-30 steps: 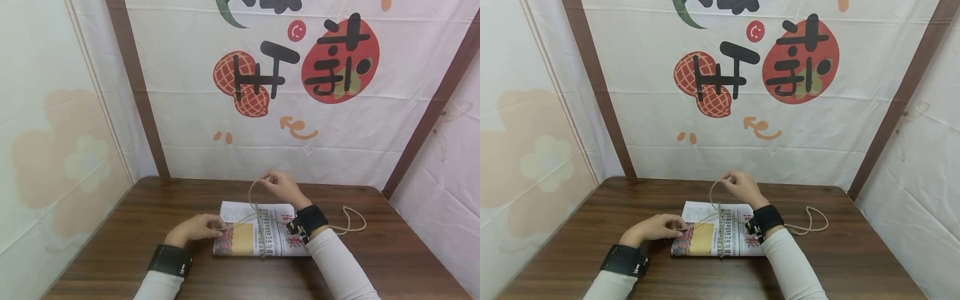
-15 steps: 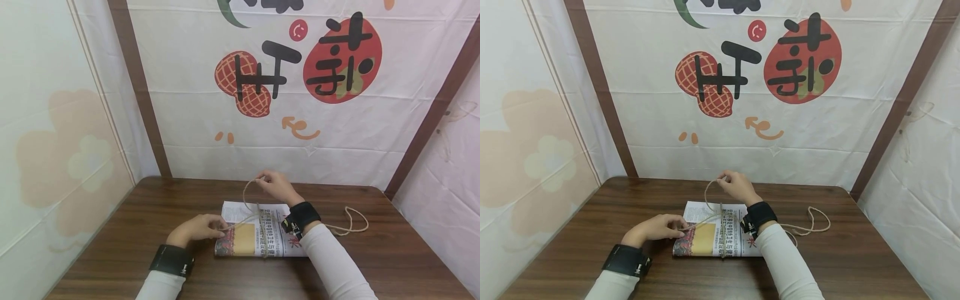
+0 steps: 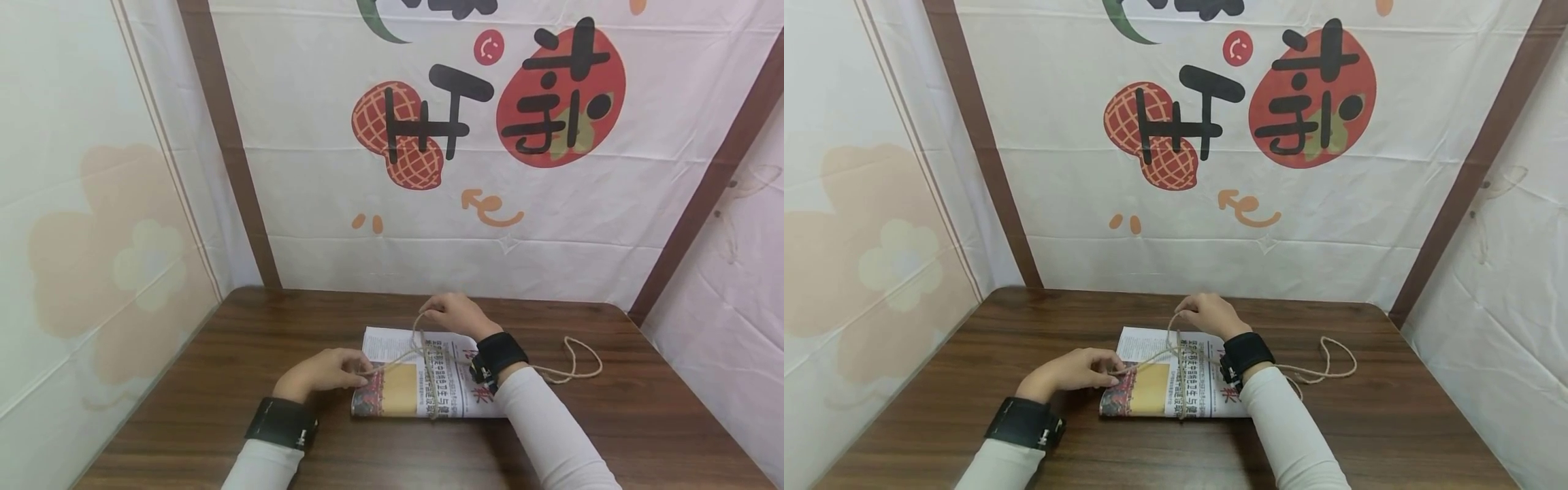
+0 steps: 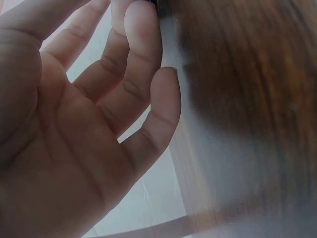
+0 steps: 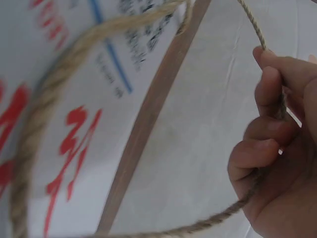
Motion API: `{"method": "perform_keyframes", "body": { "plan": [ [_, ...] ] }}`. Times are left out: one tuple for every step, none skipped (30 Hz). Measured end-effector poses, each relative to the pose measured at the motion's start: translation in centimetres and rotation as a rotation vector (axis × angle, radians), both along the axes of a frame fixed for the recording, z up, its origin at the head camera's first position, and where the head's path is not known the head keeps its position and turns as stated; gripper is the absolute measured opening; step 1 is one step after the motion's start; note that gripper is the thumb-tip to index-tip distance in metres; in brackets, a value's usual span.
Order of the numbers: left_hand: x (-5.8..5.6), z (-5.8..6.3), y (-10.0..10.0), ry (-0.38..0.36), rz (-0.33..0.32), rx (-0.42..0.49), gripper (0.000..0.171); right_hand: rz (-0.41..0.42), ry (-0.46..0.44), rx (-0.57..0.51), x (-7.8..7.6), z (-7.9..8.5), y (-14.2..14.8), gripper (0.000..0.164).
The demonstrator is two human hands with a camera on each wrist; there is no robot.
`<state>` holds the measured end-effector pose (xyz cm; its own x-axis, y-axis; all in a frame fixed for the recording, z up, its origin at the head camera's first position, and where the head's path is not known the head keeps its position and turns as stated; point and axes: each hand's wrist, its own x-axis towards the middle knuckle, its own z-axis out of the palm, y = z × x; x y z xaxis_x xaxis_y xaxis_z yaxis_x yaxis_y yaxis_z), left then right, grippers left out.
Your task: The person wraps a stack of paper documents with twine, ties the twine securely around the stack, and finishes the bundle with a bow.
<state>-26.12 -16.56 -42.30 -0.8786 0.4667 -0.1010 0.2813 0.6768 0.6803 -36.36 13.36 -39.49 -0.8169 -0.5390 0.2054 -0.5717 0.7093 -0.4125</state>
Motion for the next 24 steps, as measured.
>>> {"method": "perform_keyframes", "body": {
  "plan": [
    [0.0,0.0,0.0,-0.001,0.002,-0.001,0.014,-0.011,-0.025,0.007,0.0,-0.1,0.2,0.017],
    [0.0,0.0,0.0,-0.004,0.005,-0.002,0.014,-0.018,-0.043,0.012,0.0,-0.3,0.5,0.017],
    [0.0,0.0,0.1,-0.001,0.004,-0.002,0.014,-0.022,-0.062,0.018,0.0,-0.4,0.7,0.017],
    [0.1,0.0,0.1,0.0,0.004,-0.002,0.014,-0.026,-0.08,0.025,0.1,-0.6,1.0,0.017],
    [0.1,0.0,0.1,0.001,0.004,-0.002,0.014,-0.026,-0.098,0.034,0.1,-0.7,1.2,0.017],
    [0.1,0.0,0.1,0.003,0.004,-0.003,0.014,-0.019,-0.116,0.039,0.0,-0.8,1.5,0.017],
    [0.1,0.0,0.1,0.004,0.004,-0.005,0.014,-0.01,-0.133,0.047,0.0,-0.8,1.7,0.017],
    [0.1,0.0,0.0,0.005,0.004,-0.005,0.014,0.003,-0.147,0.053,0.0,-0.8,1.9,0.017],
    [0.1,0.1,0.0,0.007,0.003,-0.005,0.014,0.013,-0.162,0.06,0.0,-0.8,2.1,0.018],
    [0.1,0.1,0.0,0.007,0.004,-0.005,0.014,0.022,-0.173,0.066,0.1,-0.8,2.2,0.017],
    [0.1,0.1,0.0,0.007,0.002,-0.003,0.014,0.032,-0.186,0.075,0.1,-0.7,2.4,0.017],
    [0.1,0.1,0.0,0.009,0.002,-0.005,0.014,0.04,-0.2,0.082,0.2,-0.7,2.5,0.017],
    [0.1,0.1,0.0,0.008,0.002,-0.005,0.014,0.047,-0.213,0.096,0.3,-0.6,2.6,0.018],
    [0.1,0.1,0.0,0.008,0.001,-0.005,0.015,0.055,-0.224,0.102,0.4,-0.5,2.7,0.018],
    [0.1,0.1,0.0,0.009,0.001,-0.007,0.015,0.059,-0.238,0.111,0.6,-0.5,2.8,0.018],
    [0.1,0.1,0.0,0.009,0.0,-0.007,0.015,0.06,-0.251,0.119,0.7,-0.4,2.9,0.018],
    [0.1,0.1,0.0,0.009,0.001,-0.008,0.015,0.06,-0.262,0.125,0.8,-0.4,3.0,0.019],
    [0.1,0.0,0.0,0.009,0.002,-0.011,0.015,0.06,-0.268,0.128,0.9,-0.4,3.1,0.02],
    [0.1,0.0,0.1,0.009,0.002,-0.008,0.016,0.057,-0.269,0.13,1.0,-0.4,3.1,0.022],
    [0.1,0.0,0.1,0.01,0.003,-0.008,0.016,0.049,-0.269,0.128,1.1,-0.4,3.3,0.024],
    [0.1,0.0,0.1,0.011,0.003,-0.008,0.016,0.038,-0.27,0.127,1.1,-0.4,3.4,0.026],
    [0.1,0.0,0.1,0.012,0.003,-0.007,0.016,0.026,-0.268,0.126,1.1,-0.5,3.5,0.028],
    [0.1,0.0,0.1,0.011,0.004,-0.008,0.016,0.015,-0.266,0.125,1.1,-0.5,3.7,0.029],
    [0.1,0.0,0.1,0.011,0.004,-0.008,0.016,0.002,-0.265,0.125,1.1,-0.5,3.8,0.031]
  ]
}}
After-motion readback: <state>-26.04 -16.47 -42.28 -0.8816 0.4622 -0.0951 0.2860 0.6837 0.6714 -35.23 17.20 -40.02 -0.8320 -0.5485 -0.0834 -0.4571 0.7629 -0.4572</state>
